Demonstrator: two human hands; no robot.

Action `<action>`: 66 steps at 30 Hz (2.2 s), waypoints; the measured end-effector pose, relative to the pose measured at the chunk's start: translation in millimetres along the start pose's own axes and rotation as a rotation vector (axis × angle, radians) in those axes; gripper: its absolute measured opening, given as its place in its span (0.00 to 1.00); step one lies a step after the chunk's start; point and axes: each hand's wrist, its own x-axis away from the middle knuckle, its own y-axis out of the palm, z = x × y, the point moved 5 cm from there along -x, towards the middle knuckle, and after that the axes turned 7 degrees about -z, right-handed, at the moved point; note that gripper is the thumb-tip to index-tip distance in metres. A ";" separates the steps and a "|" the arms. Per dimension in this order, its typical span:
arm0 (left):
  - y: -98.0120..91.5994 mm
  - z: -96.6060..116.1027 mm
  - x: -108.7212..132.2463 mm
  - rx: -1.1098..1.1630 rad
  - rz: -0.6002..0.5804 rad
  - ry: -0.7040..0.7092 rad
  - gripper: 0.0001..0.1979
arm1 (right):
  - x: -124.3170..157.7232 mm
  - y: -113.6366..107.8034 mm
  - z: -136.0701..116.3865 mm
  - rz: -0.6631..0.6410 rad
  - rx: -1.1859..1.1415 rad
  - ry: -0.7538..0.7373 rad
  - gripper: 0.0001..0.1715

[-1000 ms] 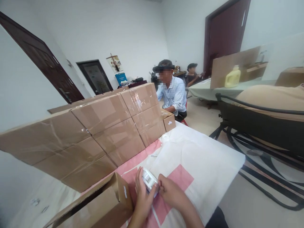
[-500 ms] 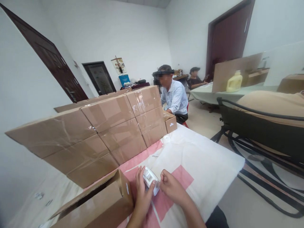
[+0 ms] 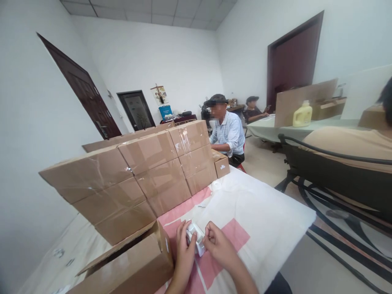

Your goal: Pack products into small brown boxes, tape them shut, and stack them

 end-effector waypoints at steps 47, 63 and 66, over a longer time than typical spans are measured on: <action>-68.4 133.7 34.2 0.088 0.064 0.523 0.11 | 0.7 19.0 -22.1 0.255 0.202 -0.247 0.17; -240.2 133.8 5.7 -0.154 -0.169 -0.107 0.20 | -79.5 137.9 -40.1 -0.148 0.226 -0.551 0.18; -233.0 125.2 2.4 -0.183 -0.314 -0.151 0.18 | -74.8 136.8 -35.2 -0.110 0.229 -0.582 0.19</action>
